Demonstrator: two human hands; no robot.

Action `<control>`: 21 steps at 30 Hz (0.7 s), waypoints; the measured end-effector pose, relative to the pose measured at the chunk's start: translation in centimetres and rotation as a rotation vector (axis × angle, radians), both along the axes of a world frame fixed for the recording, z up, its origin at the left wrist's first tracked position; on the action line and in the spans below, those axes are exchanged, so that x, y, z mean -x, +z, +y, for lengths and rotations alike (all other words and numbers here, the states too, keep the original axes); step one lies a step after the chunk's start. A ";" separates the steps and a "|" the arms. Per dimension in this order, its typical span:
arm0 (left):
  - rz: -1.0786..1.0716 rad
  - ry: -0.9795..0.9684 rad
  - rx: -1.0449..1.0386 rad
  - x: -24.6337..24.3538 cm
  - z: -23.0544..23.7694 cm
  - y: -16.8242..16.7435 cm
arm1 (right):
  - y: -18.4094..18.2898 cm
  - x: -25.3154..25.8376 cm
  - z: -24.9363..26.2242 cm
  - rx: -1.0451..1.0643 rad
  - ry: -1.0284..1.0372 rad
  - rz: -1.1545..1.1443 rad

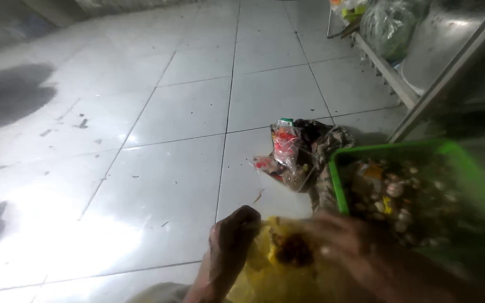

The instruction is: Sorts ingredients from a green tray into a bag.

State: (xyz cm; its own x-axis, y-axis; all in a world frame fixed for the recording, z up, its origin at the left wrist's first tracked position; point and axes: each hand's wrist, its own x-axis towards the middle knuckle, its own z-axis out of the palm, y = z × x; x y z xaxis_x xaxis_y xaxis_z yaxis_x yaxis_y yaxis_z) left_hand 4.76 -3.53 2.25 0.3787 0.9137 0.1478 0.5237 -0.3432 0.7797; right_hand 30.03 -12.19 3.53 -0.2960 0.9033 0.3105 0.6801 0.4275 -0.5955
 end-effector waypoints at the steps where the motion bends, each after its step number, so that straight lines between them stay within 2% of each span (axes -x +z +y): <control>1: -0.010 -0.005 -0.008 0.2 -0.1 0.0 | -0.2 -1.4 0.3 -0.065 -0.101 -0.032; 3: -0.017 -0.010 -0.010 0.5 -0.1 0.3 | 0.0 -5.5 0.8 -0.057 -0.314 -0.124; 6: -0.021 0.011 -0.017 0.0 0.0 0.7 | -1.2 -10.6 1.0 0.243 -0.566 -0.264; 9: 0.001 0.002 -0.038 -0.1 0.2 0.1 | -2.7 -13.1 0.8 0.547 -0.598 -0.358; 14: 0.063 -0.017 -0.044 0.4 -0.1 0.0 | -2.6 -15.9 0.7 0.650 -0.795 -0.352; 17: 0.097 -0.001 -0.037 0.3 0.0 0.0 | -2.4 -16.4 0.5 0.585 -0.774 -0.396; 21: 0.122 -0.009 0.000 0.0 0.2 0.2 | -3.7 -15.2 1.5 0.519 -0.564 -0.378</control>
State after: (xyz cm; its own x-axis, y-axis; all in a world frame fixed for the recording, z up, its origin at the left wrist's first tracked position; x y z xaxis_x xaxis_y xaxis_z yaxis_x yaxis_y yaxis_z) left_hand 4.75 -3.33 2.43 0.4024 0.9099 0.1002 0.6116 -0.3487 0.7102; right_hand 45.23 -10.67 -0.14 0.2402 0.9473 -0.2122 0.9019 -0.2986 -0.3122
